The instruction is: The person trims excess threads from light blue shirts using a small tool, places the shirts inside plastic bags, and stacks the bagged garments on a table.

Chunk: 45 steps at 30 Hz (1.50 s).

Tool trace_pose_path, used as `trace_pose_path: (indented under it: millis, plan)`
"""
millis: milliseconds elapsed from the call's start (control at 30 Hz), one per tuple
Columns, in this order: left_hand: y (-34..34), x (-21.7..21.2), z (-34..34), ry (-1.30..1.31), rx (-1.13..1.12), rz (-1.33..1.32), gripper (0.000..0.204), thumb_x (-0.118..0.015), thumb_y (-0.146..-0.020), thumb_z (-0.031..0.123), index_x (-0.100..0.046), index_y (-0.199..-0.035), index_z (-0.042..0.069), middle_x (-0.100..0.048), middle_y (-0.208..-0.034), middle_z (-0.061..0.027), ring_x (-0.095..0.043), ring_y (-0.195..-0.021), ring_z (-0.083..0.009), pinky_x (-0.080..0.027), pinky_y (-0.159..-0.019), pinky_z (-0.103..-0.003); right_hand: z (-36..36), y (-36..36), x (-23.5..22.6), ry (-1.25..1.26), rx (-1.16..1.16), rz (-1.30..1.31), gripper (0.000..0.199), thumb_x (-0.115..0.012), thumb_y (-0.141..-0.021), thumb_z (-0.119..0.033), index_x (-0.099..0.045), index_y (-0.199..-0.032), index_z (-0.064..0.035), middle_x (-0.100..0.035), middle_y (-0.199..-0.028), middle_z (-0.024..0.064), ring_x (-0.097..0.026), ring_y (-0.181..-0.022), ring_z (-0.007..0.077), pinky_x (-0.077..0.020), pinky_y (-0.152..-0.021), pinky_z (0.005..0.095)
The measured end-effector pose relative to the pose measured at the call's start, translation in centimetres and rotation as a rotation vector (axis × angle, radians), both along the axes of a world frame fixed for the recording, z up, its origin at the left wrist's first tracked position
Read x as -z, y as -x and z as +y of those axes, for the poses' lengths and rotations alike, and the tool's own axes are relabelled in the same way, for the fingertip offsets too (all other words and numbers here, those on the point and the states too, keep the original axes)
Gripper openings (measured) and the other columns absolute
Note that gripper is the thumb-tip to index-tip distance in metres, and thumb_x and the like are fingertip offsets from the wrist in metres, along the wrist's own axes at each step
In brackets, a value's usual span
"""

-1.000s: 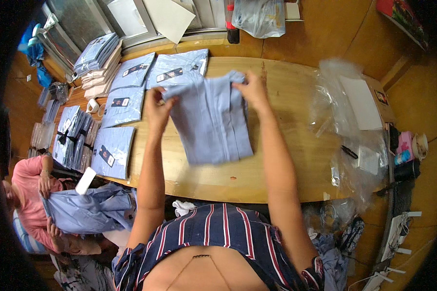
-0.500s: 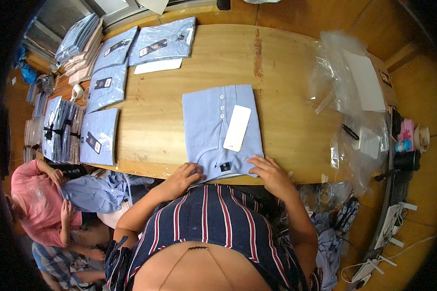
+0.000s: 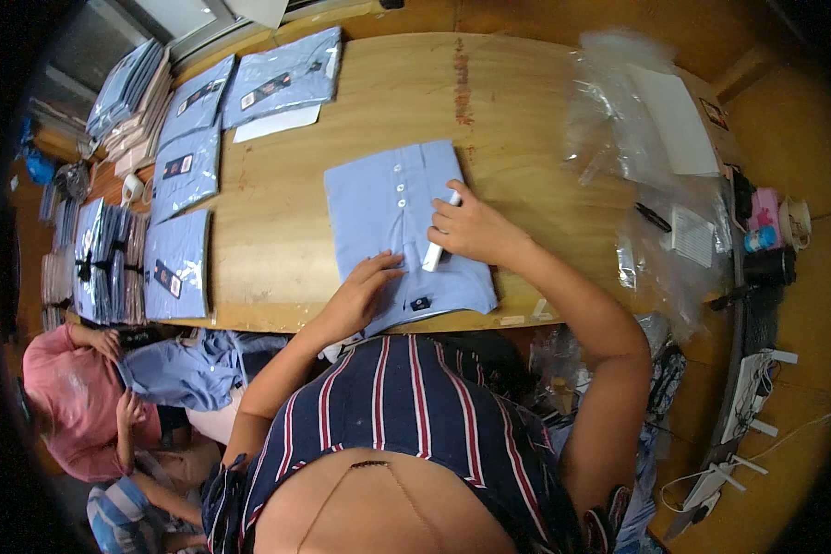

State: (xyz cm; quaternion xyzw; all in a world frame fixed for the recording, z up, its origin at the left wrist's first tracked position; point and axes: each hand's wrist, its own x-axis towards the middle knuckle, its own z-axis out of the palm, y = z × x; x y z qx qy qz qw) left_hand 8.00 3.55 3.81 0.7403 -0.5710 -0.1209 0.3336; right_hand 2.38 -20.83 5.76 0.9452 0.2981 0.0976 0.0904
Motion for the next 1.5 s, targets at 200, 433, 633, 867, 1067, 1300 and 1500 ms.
trace_pose_path:
  millis: [200,433,633,867,1067,1300,1500]
  plan:
    - [1.3,0.2,-1.2,0.323,-0.375,0.048,0.031,-0.045,-0.067,-0.013,-0.046,-0.096,0.0,-0.047,-0.099,-0.0185,-0.046,-0.092,-0.0343,-0.036,-0.081,-0.042,2.4,-5.3,-2.3,-0.225,0.05,-0.195,0.011,-0.051,-0.07,-0.012,-0.057,-0.079,-0.0103,-0.056,-0.078,0.0067,-0.052,-0.088,0.02,-0.0333,-0.088,0.0494]
    - [1.5,0.2,2.2,0.295,-0.568,0.037,0.028,-0.046,-0.068,-0.011,-0.048,-0.094,0.0,-0.048,-0.095,-0.0174,-0.047,-0.091,-0.0328,-0.037,-0.081,-0.038,-14.4,-0.4,1.3,-0.74,1.748,-0.746,0.036,-0.065,-0.068,-0.024,-0.058,-0.097,-0.0042,-0.058,-0.096,0.0156,-0.055,-0.088,0.0321,-0.0443,-0.07,0.0419]
    - [0.3,-1.3,0.0,0.341,-0.494,0.023,0.028,-0.05,-0.068,-0.01,-0.048,-0.094,0.0,-0.05,-0.093,-0.0171,-0.048,-0.089,-0.0319,-0.038,-0.08,-0.036,-20.6,1.4,6.5,-1.952,1.289,-0.409,0.024,-0.062,-0.076,-0.012,-0.053,-0.097,-0.0043,-0.06,-0.081,0.0095,-0.059,-0.068,0.018,-0.0451,-0.055,0.027]
    - [-1.7,-8.5,-7.6,0.788,-0.369,-0.22,0.042,-0.068,-0.063,0.001,-0.05,-0.101,0.004,-0.046,-0.107,-0.0168,-0.044,-0.097,-0.0344,-0.036,-0.081,-0.041,-6.5,-2.5,-12.5,-1.986,0.435,0.145,0.03,-0.057,-0.079,-0.004,-0.036,-0.101,-0.0026,-0.06,-0.077,0.0135,-0.06,-0.066,0.0182,-0.0483,-0.054,0.0275]
    - [-5.0,-15.8,-10.9,0.787,-0.281,-0.401,0.031,-0.064,-0.067,-0.005,-0.054,-0.096,0.002,-0.058,-0.089,-0.0145,-0.057,-0.086,-0.0237,-0.046,-0.072,-0.03,0.0,-1.1,-17.9,-1.911,0.281,0.147,0.046,-0.063,-0.075,-0.007,-0.032,-0.108,-0.0039,-0.06,-0.087,0.0161,-0.059,-0.079,0.0229,-0.0477,-0.071,0.0308]
    - [-8.0,-21.0,-7.6,0.933,-0.077,0.181,0.032,-0.044,-0.086,0.0,-0.033,-0.115,0.005,-0.056,-0.069,-0.0086,-0.049,-0.056,-0.0102,-0.04,-0.052,-0.02,-3.5,-1.3,-22.3,-0.578,0.232,-0.411,0.048,-0.07,-0.066,-0.017,-0.048,-0.108,-0.0067,-0.059,-0.095,0.0054,-0.053,-0.09,0.021,-0.0419,-0.077,0.0312]
    - [-10.6,-22.8,-6.1,0.841,-0.63,-0.749,0.054,-0.063,-0.067,-0.005,-0.034,-0.111,0.004,-0.047,-0.097,-0.0124,-0.048,-0.08,-0.019,-0.04,-0.068,-0.027,-2.5,-2.8,-21.5,-1.726,0.138,0.414,0.029,-0.056,-0.08,-0.007,-0.046,-0.107,-0.0085,-0.06,-0.076,0.0064,-0.054,-0.062,0.009,-0.0412,-0.053,0.02]
